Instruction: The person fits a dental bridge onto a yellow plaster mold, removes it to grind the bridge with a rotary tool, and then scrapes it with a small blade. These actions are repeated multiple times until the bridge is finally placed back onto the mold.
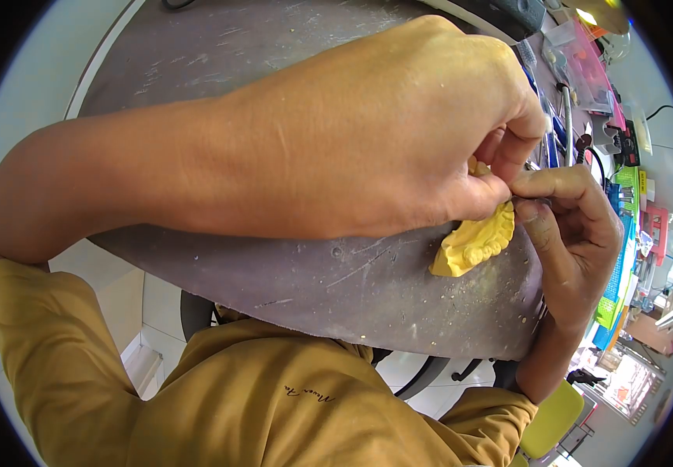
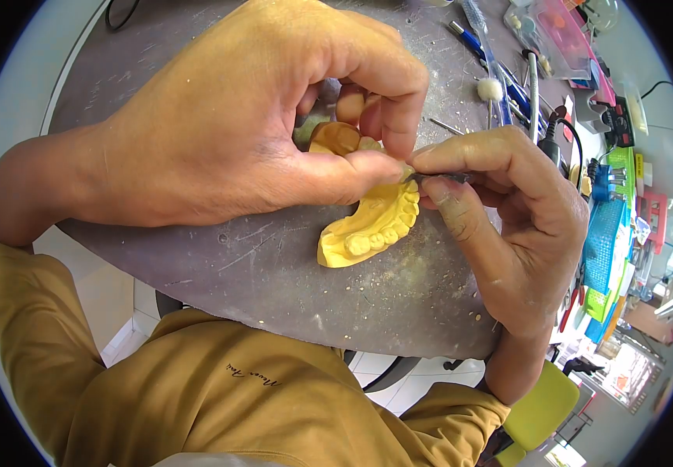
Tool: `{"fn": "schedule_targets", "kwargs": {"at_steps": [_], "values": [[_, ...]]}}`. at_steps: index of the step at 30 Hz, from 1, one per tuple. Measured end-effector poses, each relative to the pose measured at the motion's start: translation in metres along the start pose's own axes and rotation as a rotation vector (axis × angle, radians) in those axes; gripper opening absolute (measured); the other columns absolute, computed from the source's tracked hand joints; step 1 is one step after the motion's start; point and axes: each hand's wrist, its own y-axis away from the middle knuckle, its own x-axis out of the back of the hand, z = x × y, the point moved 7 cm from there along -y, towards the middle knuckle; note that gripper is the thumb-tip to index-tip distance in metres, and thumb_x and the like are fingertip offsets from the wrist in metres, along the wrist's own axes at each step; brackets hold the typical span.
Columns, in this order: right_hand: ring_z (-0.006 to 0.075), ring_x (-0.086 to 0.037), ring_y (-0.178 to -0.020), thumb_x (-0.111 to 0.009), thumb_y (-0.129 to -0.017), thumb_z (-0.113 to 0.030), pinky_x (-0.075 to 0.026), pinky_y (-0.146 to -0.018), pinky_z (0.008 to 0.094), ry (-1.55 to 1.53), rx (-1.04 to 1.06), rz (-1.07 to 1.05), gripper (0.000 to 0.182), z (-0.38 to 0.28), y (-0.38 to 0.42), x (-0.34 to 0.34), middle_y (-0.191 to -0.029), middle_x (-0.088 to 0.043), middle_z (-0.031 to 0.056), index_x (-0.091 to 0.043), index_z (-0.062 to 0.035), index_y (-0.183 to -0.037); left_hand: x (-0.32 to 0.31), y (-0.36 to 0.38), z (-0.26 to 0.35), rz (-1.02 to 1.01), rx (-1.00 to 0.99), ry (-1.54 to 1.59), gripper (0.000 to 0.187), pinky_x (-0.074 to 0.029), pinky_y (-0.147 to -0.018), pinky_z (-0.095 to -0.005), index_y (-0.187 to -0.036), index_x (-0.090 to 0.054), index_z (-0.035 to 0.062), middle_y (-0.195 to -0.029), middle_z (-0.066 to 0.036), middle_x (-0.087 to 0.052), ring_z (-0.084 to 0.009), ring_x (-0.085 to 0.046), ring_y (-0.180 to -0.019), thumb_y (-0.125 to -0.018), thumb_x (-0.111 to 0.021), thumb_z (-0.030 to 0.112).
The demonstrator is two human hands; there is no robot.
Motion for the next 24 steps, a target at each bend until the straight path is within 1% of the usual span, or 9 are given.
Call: {"fn": "schedule_targets", "kwargs": {"at_steps": [5, 12, 15, 24], "values": [[0.0121, -0.062, -0.091, -0.064, -0.089, 0.004, -0.047, -0.085, 0.025, -0.051, -0.076, 0.043, 0.014, 0.0016, -0.0017, -0.0005, -0.099, -0.064, 0.0081, -0.062, 0.0055, -0.103, -0.0003, 0.0013, -0.0012, 0.017, -0.016, -0.012, 0.015, -0.049, -0.063, -0.036, -0.072, -0.061, -0.0061, -0.068, -0.018, -0.061, -0.0288, -0.062, -0.065, -0.075, -0.065, 0.008], [0.0127, -0.063, -0.092, -0.066, -0.088, 0.002, -0.047, -0.085, 0.0254, -0.015, -0.047, -0.001, 0.015, 0.003, -0.0015, 0.0006, -0.1, -0.065, 0.0088, -0.062, 0.0059, -0.102, -0.0003, 0.0039, -0.0014, 0.035, -0.027, -0.018, 0.015, -0.049, -0.063, -0.0362, -0.072, -0.061, -0.006, -0.068, -0.018, -0.062, -0.0293, -0.062, -0.065, -0.075, -0.065, 0.008], [0.0125, -0.063, -0.092, -0.066, -0.088, 0.002, -0.048, -0.085, 0.0253, -0.029, -0.089, 0.042, 0.014, 0.0034, -0.0023, 0.001, -0.099, -0.065, 0.0086, -0.063, 0.006, -0.1, -0.0007, 0.0043, -0.0008, 0.038, -0.033, -0.016, 0.015, -0.049, -0.063, -0.0363, -0.072, -0.061, -0.006, -0.069, -0.018, -0.062, -0.0294, -0.062, -0.065, -0.075, -0.065, 0.008], [0.0115, -0.063, -0.088, -0.068, -0.087, 0.001, -0.048, -0.081, 0.0236, -0.013, -0.095, 0.011, 0.014, 0.0044, -0.0027, 0.0007, -0.095, -0.066, 0.0081, -0.062, 0.0057, -0.099, 0.0012, 0.0054, 0.0027, 0.039, -0.037, -0.01, 0.015, -0.049, -0.063, -0.0366, -0.072, -0.061, -0.0059, -0.069, -0.018, -0.062, -0.03, -0.063, -0.066, -0.075, -0.066, 0.008]]}}
